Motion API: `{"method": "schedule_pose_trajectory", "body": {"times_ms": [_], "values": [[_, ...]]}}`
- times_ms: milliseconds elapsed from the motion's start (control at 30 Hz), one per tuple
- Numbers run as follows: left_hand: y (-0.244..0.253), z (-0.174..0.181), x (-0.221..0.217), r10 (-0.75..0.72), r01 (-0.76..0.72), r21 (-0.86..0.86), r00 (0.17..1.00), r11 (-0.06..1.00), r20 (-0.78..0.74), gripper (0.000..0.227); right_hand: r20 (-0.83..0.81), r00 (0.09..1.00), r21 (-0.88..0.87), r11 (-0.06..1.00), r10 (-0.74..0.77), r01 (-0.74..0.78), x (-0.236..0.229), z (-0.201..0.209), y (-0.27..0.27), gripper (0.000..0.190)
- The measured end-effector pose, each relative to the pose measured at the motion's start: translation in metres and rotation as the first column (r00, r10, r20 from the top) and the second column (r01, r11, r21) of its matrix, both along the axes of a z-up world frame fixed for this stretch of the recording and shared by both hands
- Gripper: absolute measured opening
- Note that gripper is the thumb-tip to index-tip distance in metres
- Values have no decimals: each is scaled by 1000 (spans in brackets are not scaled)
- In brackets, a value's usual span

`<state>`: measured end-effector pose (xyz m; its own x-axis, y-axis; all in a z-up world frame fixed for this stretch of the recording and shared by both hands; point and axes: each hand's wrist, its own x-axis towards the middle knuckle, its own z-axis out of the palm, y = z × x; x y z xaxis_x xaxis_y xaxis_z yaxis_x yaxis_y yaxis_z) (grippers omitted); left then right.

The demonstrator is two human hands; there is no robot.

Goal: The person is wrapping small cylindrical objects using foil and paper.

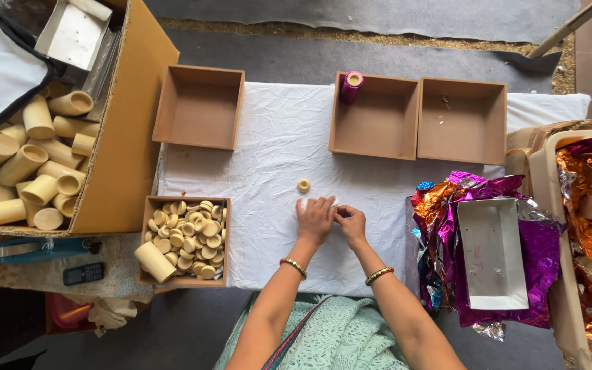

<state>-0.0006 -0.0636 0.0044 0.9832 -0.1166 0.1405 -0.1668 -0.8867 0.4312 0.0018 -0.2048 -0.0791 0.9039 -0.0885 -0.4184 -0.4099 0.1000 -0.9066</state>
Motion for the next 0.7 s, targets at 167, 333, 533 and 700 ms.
{"method": "schedule_pose_trajectory", "body": {"times_ms": [167,333,533,700], "values": [[14,-10,-5,-215,208,108,975,972,51,45,62,994,-247,967,85,-67,-9,-3,-12,14],[48,-18,-16,-311,297,129,945,946,102,61,-29,986,-325,932,162,-163,-15,12,-14,19],[28,-50,-12,-13,-7,-120,986,993,-163,75,126,991,-214,977,49,-21,-19,37,5,22],[-12,-57,-3,24,-428,-690,859,584,-512,49,578,811,-362,920,94,151,-11,101,20,31]]}}
